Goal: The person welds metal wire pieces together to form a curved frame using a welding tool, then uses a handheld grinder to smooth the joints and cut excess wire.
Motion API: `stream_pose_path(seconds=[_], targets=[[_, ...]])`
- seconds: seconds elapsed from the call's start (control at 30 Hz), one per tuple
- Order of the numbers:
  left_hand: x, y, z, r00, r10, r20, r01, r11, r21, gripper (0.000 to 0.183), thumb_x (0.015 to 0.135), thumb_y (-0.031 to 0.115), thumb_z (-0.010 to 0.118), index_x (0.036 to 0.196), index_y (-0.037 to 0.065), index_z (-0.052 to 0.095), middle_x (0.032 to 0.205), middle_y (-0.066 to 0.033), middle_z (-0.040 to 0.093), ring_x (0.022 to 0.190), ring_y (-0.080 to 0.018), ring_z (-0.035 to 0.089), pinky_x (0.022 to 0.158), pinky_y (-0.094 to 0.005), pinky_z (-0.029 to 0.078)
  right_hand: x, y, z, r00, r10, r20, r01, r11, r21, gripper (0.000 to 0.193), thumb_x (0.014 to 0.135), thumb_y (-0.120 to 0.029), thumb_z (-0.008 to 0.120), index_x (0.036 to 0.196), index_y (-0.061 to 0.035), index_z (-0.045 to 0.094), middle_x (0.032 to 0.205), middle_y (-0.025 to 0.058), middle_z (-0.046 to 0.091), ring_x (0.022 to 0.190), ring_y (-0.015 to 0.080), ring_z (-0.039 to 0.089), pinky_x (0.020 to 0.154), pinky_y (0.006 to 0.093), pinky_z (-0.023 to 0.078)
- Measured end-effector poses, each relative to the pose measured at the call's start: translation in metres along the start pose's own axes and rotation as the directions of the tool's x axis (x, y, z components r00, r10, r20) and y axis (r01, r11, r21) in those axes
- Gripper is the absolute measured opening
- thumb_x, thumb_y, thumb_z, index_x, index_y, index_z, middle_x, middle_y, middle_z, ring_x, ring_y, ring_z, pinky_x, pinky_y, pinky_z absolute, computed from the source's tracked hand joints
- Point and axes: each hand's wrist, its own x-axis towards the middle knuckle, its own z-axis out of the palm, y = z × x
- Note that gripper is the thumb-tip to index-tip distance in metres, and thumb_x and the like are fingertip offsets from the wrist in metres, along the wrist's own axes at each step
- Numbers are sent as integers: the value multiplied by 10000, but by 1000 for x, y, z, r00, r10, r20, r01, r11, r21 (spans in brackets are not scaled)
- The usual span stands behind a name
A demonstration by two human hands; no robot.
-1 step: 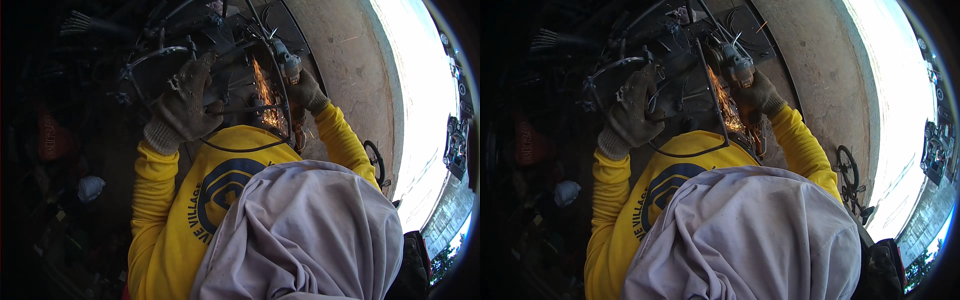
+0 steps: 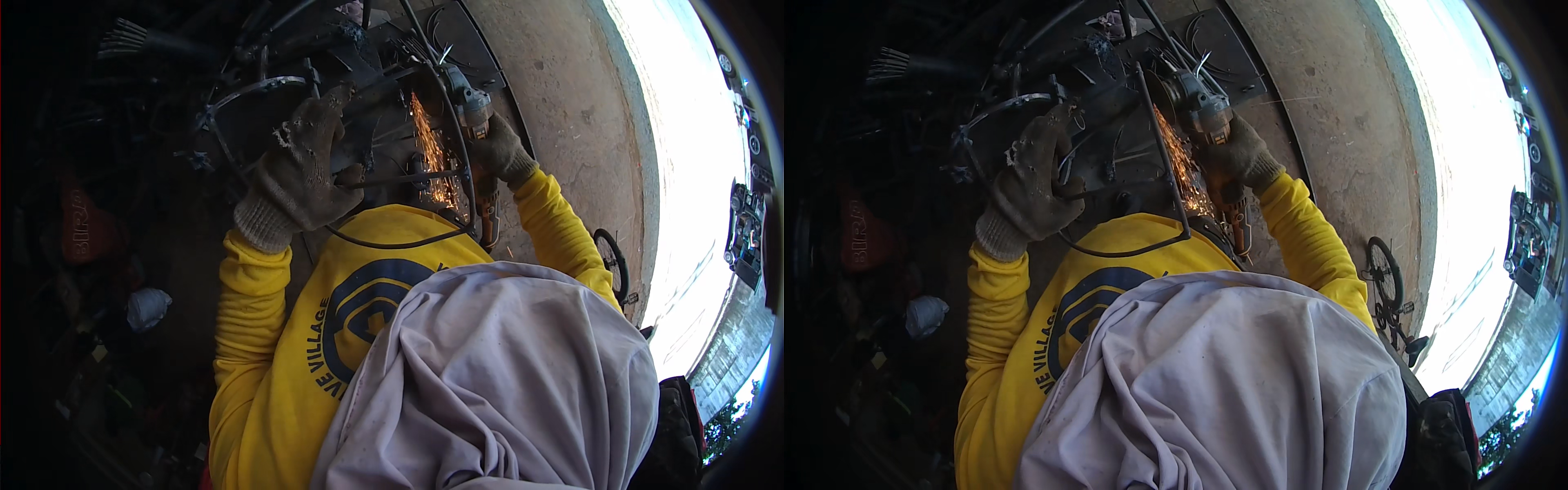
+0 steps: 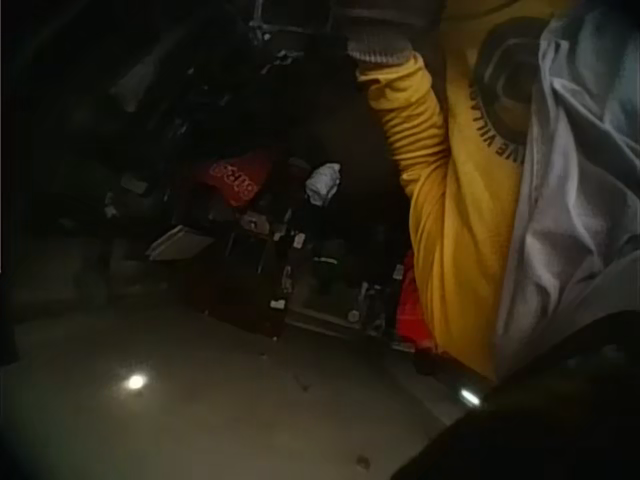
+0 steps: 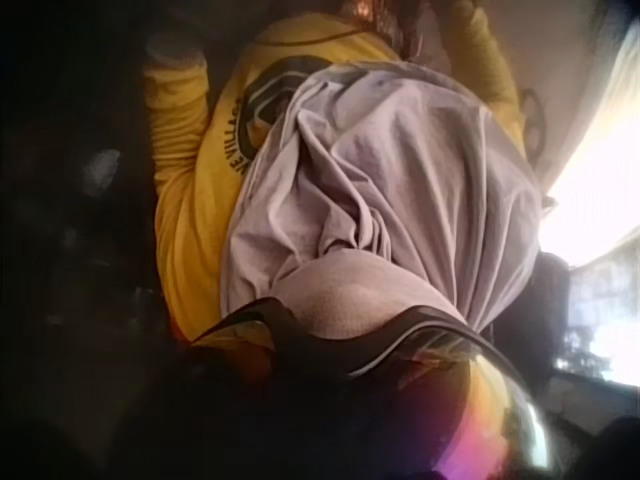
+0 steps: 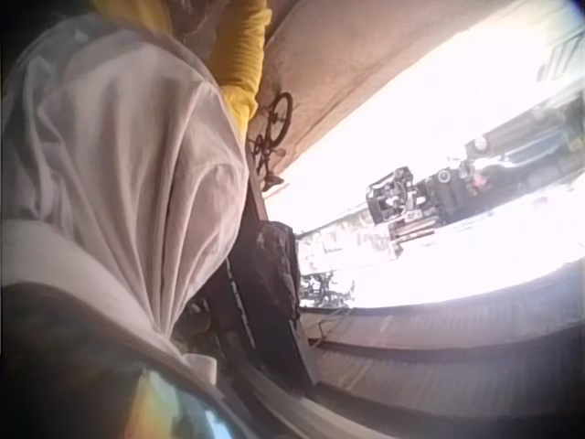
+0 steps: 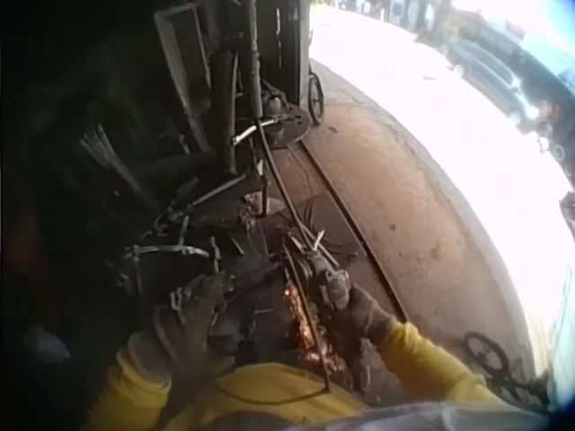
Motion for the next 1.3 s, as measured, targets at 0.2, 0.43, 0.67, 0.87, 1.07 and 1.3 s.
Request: stream_pose_path(seconds=[0.2, 0.43, 0.67, 0.87, 1.07, 1.3], targets=[[0, 0, -1, 998, 55, -32, -55, 998, 8, 761, 678, 125, 746, 1379, 18, 471, 1063, -118, 547, 823, -286, 609, 659, -364, 557, -3, 5, -2, 1000, -18, 22, 19, 1000, -9, 580, 776, -256, 817, 1287, -80, 607, 1111, 93, 714, 1028, 207, 676, 937, 352, 530], [1, 4, -3, 999, -14, 37, 14, 1000, 9, 812, 733, 245, 757, 1443, -2, 448, 1040, -157, 603, 862, -283, 669, 713, -381, 601, -5, -11, -2, 1000, -7, -4, 7, 999, 47, 611, 741, -221, 830, 1288, -70, 604, 1125, 102, 712, 1027, 205, 679, 921, 361, 541], [0, 4, 1, 1000, 1, -10, -1, 1000, 6, 825, 700, 206, 755, 1441, 7, 452, 1036, -163, 598, 879, -288, 662, 725, -391, 599, -2, -6, -2, 1000, 4, -14, -4, 1000, 17, 632, 729, -231, 836, 1296, -76, 604, 1154, 102, 707, 1047, 211, 678, 945, 367, 535], [-1, 3, 0, 1000, 29, -8, -29, 999, -26, 759, 658, 71, 748, 1365, 9, 477, 1046, -116, 532, 796, -274, 587, 617, -358, 534, 0, -1, -2, 999, -36, -27, 37, 999, 20, 656, 722, -237, 839, 1311, -81, 596, 1164, 107, 703, 1054, 228, 676, 954, 373, 531], [-2, 5, 0, 1000, -10, 7, 10, 999, -31, 772, 661, 75, 753, 1374, 11, 462, 1038, -97, 529, 737, -226, 559, 596, -346, 510, 3, 4, -4, 1000, -30, 9, 30, 1000, 10, 648, 720, -230, 838, 1304, -82, 597, 1176, 109, 698, 1055, 230, 673, 957, 378, 529], [-2, 3, 0, 1000, 18, 4, -18, 999, -27, 861, 677, 88, 749, 1464, 5, 409, 1052, -104, 543, 753, -235, 565, 599, -338, 514, 3, 2, -2, 998, -60, 1, 60, 996, 62, 636, 725, -253, 835, 1294, -84, 605, 1144, 98, 708, 1036, 219, 677, 951, 366, 528]])
